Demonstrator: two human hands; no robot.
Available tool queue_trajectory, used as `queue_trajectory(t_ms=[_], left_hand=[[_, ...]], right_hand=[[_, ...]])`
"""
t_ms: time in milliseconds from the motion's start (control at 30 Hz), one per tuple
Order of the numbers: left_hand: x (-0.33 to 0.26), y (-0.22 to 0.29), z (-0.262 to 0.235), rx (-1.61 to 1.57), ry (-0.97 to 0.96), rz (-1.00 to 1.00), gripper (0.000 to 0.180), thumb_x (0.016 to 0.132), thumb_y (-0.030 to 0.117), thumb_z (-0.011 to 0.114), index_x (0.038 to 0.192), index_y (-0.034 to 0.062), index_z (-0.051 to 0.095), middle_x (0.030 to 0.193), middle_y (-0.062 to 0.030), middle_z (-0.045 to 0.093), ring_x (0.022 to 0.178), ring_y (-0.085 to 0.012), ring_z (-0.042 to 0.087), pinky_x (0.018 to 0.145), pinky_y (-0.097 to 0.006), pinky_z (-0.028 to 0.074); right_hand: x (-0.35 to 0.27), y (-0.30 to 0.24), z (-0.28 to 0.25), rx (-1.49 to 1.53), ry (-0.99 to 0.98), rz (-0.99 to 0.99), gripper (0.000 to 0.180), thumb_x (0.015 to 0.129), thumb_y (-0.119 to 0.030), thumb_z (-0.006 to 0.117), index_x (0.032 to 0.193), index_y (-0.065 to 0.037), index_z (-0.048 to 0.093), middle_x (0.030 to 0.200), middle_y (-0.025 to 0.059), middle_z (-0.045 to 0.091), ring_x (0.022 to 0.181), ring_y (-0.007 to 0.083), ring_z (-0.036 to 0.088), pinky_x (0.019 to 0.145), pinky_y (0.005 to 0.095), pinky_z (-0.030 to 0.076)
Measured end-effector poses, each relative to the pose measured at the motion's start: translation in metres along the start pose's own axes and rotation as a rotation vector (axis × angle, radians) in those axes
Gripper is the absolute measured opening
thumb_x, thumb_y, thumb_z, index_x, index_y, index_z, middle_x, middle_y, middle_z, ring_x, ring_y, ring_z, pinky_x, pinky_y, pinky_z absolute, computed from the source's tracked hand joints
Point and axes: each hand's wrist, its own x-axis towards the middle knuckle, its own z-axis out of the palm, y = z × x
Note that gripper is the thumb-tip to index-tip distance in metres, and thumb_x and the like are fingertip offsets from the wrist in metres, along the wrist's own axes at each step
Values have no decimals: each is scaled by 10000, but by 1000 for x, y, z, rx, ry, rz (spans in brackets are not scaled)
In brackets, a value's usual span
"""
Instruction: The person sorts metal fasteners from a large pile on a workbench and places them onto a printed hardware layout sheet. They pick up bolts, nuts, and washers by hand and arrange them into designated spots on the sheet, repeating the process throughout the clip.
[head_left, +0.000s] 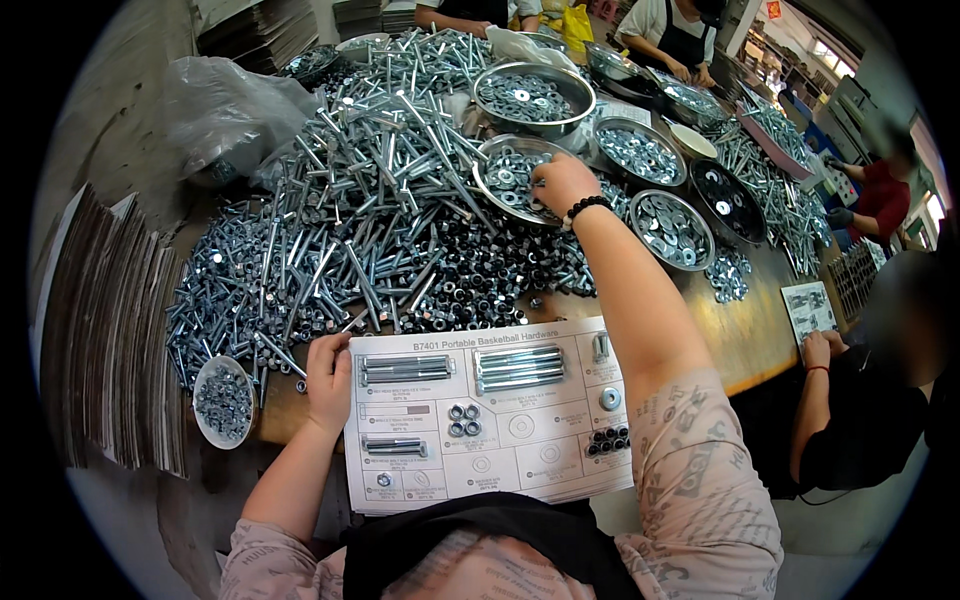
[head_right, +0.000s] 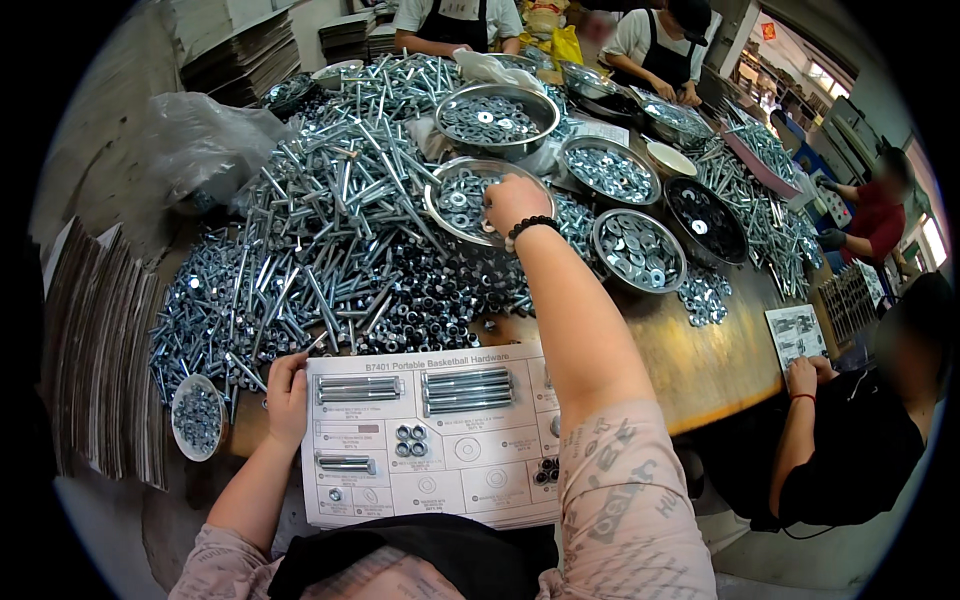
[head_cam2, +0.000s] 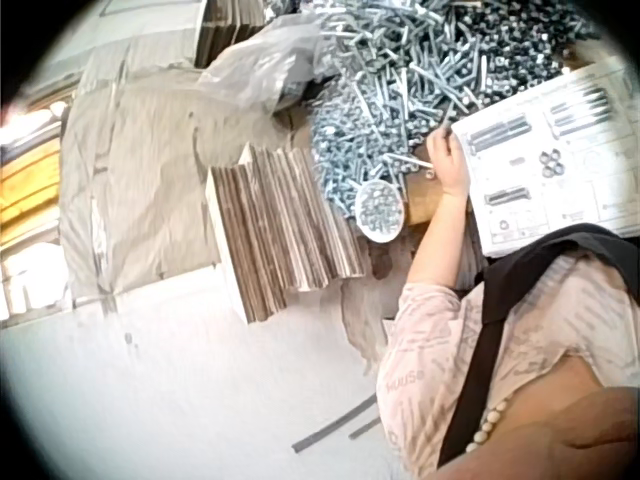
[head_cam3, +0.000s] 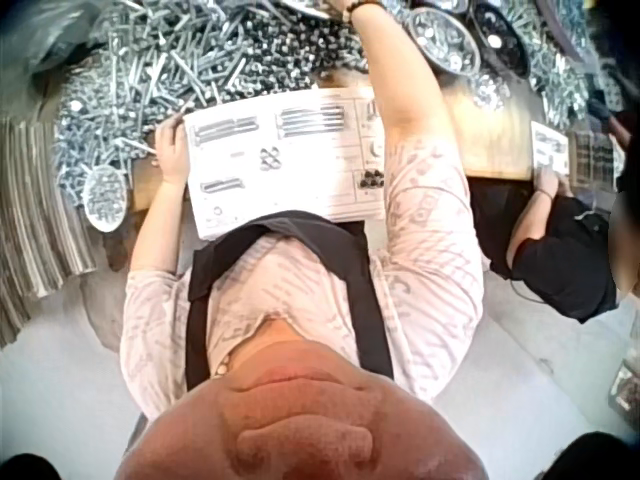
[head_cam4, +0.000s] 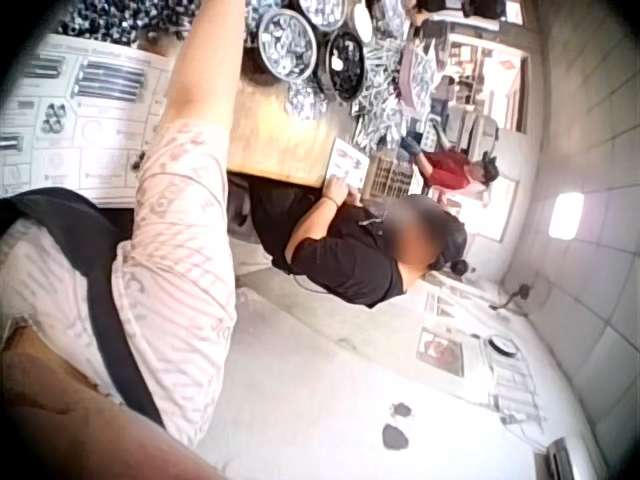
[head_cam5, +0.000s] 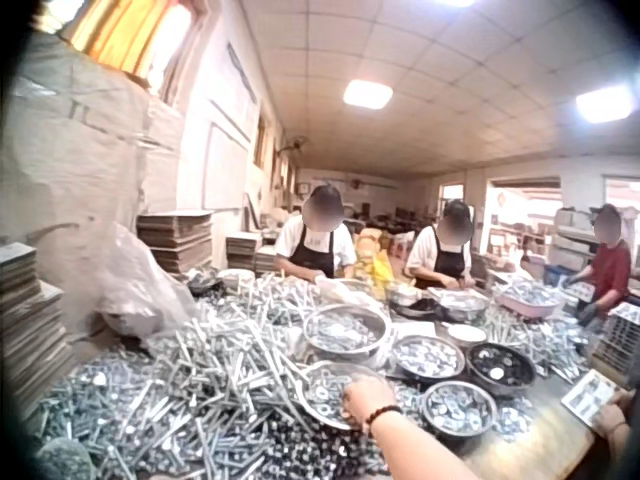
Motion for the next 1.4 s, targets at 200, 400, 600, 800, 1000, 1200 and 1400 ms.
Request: queue_trajectory(t_ms=[200,400,600,800,1000,1200,1400], left_hand=[[2,0,3,-17,12,27,197,826,38,491,1005,-7,560,950,-118,525,861,-224,513,781,-294,409],[3,4,-5,27,18,-19,243,772,12,545,1014,-1,562,940,-101,515,794,-197,497,714,-268,415],[21,75,-9,-147,-47,195,446,668,34,677,1094,30,543,976,-87,508,775,-180,491,689,-268,424],[18,144,-1,-390,-384,359,577,655,226,763,1157,41,546,941,-70,500,817,-165,482,711,-282,418],[11,154,-10,-260,-276,464,371,619,121,749,974,110,641,811,-24,519,749,-191,492,688,-315,389],[5,165,-17,-37,-148,699,393,552,115,752,929,135,646,757,15,507,679,-164,477,663,-309,338],[0,167,-15,-166,-189,696,436,522,111,757,943,133,646,753,13,506,684,-166,477,665,-313,334]], right_hand=[[11,14,21,115,129,38,192,736,-245,650,893,-141,680,928,118,586,907,281,566,790,378,456],[-26,-8,-6,732,169,115,254,812,-206,572,967,-13,629,878,118,653,783,227,608,695,328,463],[-133,-69,-27,1797,-460,-6,197,861,-147,548,1010,-19,567,872,10,570,706,84,521,635,199,431],[-208,-115,-19,2157,-712,-26,247,863,-164,566,1060,-17,547,904,25,560,783,110,509,721,265,428],[-236,-125,-41,1914,-547,55,255,832,-117,584,1061,-8,555,879,14,546,715,89,505,657,229,432],[-252,-126,-48,1584,-258,-152,302,748,-73,671,1024,-7,568,832,-14,512,729,53,481,639,190,407],[-266,-126,-51,1796,-351,-52,281,740,-70,677,997,-15,579,816,-12,517,726,46,475,632,190,405]])
